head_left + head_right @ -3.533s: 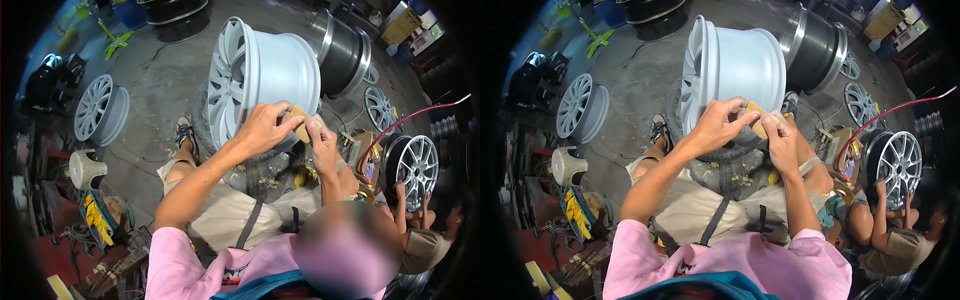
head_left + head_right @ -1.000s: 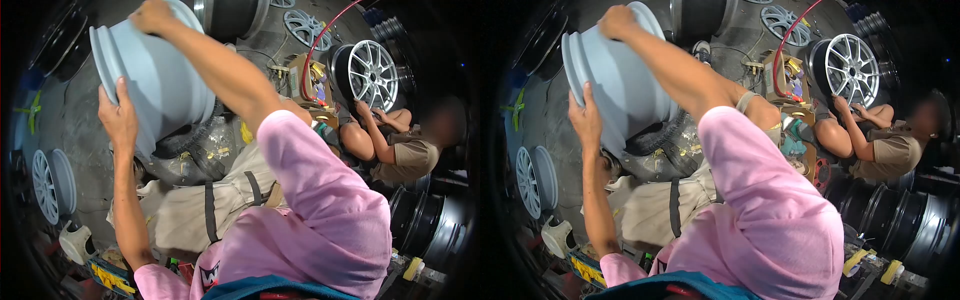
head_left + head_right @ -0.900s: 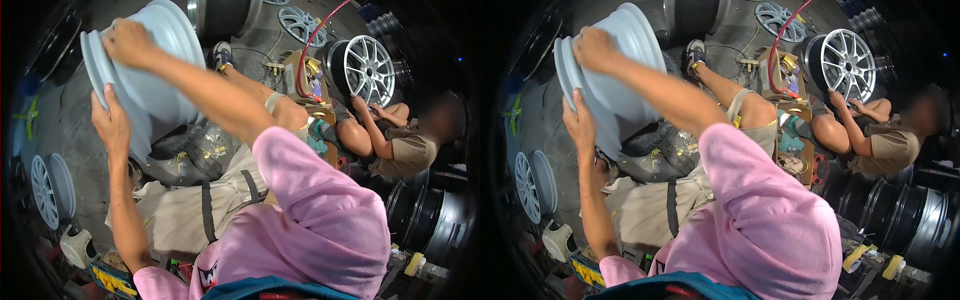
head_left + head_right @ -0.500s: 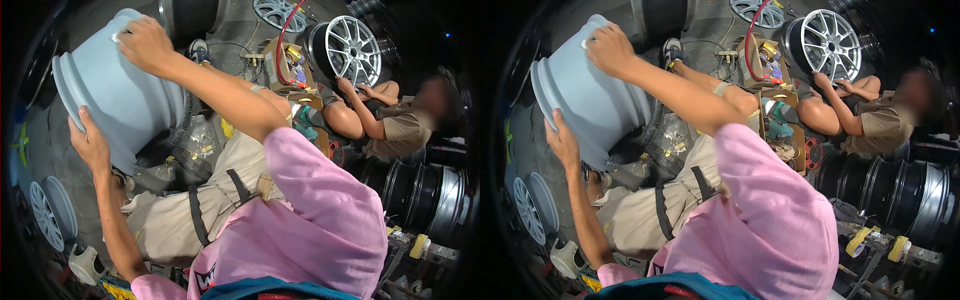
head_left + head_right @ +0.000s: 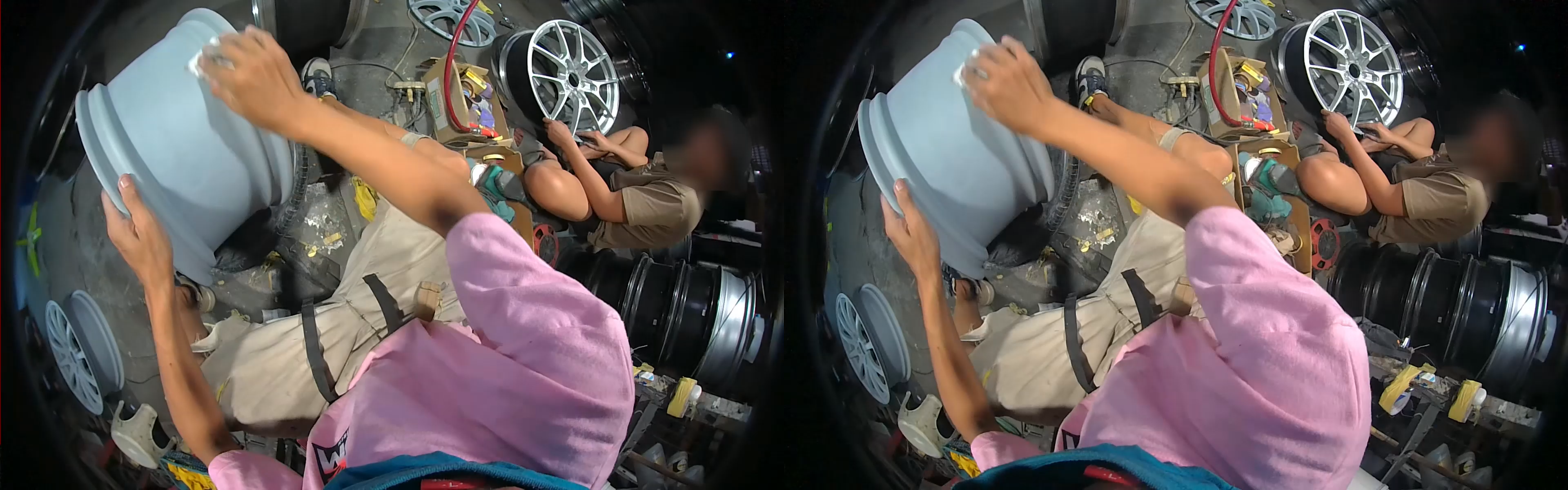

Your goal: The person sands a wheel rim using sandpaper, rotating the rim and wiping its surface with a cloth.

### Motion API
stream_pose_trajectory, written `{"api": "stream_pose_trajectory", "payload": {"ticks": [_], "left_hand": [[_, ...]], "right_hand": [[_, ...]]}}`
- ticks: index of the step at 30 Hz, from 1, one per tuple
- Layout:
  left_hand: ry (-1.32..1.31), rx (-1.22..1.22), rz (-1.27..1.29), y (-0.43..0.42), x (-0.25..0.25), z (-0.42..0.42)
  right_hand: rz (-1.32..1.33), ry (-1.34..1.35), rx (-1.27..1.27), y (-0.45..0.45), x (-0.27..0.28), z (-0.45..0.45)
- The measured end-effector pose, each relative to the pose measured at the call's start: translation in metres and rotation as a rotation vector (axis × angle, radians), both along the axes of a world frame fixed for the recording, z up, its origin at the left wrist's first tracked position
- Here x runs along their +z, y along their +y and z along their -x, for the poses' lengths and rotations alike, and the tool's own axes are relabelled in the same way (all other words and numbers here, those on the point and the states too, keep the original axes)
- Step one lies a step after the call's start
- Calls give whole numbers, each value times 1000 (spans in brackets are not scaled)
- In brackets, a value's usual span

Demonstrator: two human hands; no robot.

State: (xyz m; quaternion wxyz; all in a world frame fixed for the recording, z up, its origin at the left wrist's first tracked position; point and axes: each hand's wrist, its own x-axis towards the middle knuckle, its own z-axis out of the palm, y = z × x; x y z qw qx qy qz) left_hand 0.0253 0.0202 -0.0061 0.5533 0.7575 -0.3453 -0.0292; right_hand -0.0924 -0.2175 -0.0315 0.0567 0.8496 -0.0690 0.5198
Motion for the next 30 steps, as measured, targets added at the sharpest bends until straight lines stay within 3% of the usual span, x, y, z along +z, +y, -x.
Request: {"api": "stream_pose_trajectory", "payload": {"ticks": [3, 8, 10, 13, 15, 18, 22, 26, 30], "left_hand": [[61, 33, -6, -3, 3, 2], [-35, 55, 11, -2, 8, 4], [22, 45, -17, 3, 13, 4], [28, 9, -117, 23, 21, -6], [-12, -21, -176, 37, 25, -8], [-251, -49, -142, 44, 26, -6], [-276, -33, -217, 47, 14, -26], [-217, -7, -251, 44, 13, -43], [-112, -58, -339, 53, 18, -50]], "right_hand": [[-35, 78, -61, -28, 17, -53], [-424, 147, -85, -3, 28, -103], [-446, -26, 123, 33, 8, -75], [-277, -139, 207, 62, -18, -16], [-7, 95, 164, 41, -23, 16], [45, 135, -19, -7, 6, 13], [-155, 68, -26, -41, 13, -40], [-254, -40, -59, -7, -2, -35], [-1, 101, -15, 8, -15, 41]]}}
